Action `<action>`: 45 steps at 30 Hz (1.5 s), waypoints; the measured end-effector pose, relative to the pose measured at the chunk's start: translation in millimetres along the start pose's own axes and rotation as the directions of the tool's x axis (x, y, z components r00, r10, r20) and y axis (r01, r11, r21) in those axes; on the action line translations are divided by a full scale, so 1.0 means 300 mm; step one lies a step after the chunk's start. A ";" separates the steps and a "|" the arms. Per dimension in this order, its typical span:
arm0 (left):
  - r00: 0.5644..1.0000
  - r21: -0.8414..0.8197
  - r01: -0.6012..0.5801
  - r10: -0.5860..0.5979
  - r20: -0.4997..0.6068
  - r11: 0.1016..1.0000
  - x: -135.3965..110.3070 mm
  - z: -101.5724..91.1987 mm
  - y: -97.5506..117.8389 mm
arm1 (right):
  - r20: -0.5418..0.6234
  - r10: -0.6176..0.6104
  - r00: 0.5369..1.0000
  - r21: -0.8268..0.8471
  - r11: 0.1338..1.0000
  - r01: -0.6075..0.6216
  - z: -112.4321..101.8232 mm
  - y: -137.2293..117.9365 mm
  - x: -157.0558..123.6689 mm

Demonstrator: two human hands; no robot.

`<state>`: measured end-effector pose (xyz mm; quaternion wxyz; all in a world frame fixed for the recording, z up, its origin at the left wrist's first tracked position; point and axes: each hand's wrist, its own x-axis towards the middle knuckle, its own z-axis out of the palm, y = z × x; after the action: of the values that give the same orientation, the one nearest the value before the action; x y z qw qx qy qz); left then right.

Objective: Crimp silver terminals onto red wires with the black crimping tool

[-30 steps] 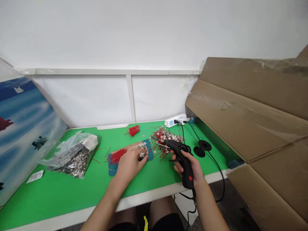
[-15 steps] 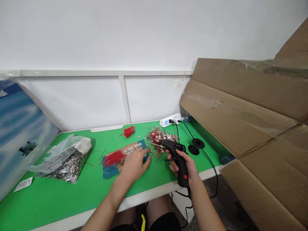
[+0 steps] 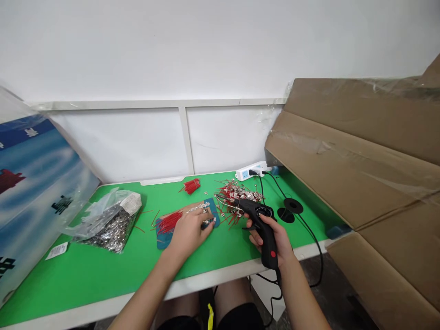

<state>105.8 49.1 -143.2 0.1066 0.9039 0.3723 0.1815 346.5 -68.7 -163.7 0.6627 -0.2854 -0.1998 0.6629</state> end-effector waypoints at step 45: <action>0.963 -0.048 0.076 -0.086 -0.254 0.996 -0.194 -0.044 -0.191 | -0.087 0.014 0.996 -0.037 0.999 -0.017 -0.011 0.009 -0.019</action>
<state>25.7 48.5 -164.4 0.0820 0.8547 0.4162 0.2992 346.3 -74.8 -167.4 0.6601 -0.3280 -0.1812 0.6510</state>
